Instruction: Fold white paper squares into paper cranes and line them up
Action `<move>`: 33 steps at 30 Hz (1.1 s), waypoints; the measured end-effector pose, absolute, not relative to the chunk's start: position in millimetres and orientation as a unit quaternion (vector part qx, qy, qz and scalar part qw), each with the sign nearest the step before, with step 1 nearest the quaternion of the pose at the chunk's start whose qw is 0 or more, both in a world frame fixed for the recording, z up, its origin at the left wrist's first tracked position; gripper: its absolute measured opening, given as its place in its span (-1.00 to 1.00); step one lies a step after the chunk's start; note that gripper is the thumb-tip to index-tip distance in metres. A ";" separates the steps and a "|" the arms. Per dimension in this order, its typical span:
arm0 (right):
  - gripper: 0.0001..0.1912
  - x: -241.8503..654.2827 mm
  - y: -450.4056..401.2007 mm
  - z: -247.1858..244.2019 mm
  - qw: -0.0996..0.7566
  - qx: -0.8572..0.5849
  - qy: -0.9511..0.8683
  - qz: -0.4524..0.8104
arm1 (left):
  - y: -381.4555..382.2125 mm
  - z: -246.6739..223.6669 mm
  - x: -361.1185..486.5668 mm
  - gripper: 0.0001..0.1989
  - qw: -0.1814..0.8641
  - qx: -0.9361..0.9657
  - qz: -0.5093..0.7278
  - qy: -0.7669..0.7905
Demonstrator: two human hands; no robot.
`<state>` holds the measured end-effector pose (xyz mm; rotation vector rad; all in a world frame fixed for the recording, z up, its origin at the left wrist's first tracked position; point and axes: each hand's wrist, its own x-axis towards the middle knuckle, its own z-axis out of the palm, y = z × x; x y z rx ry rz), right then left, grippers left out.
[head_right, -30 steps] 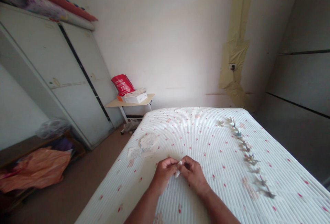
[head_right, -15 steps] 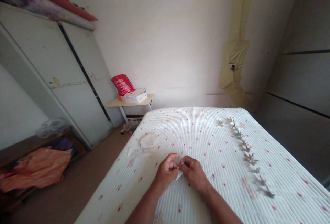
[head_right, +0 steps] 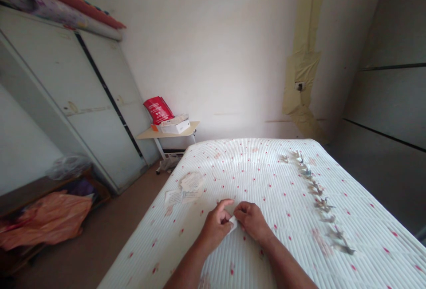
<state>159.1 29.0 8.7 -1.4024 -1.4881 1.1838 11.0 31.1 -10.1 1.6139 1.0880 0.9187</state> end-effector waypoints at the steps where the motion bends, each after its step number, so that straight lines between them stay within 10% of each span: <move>1: -0.83 159.4 29.2 8.2 0.377 -0.552 -0.584 0.461 | 31.3 -9.5 10.6 -0.47 0.477 0.660 0.372 0.446; 19: -0.79 153.5 29.0 -0.9 0.288 -0.612 -0.697 0.237 | 22.3 -2.1 14.0 -0.36 0.312 0.737 0.325 0.504; 33: -0.78 146.8 26.2 -1.7 0.206 -0.625 -0.739 0.144 | 6.9 3.5 10.4 -0.85 0.132 0.797 0.177 0.562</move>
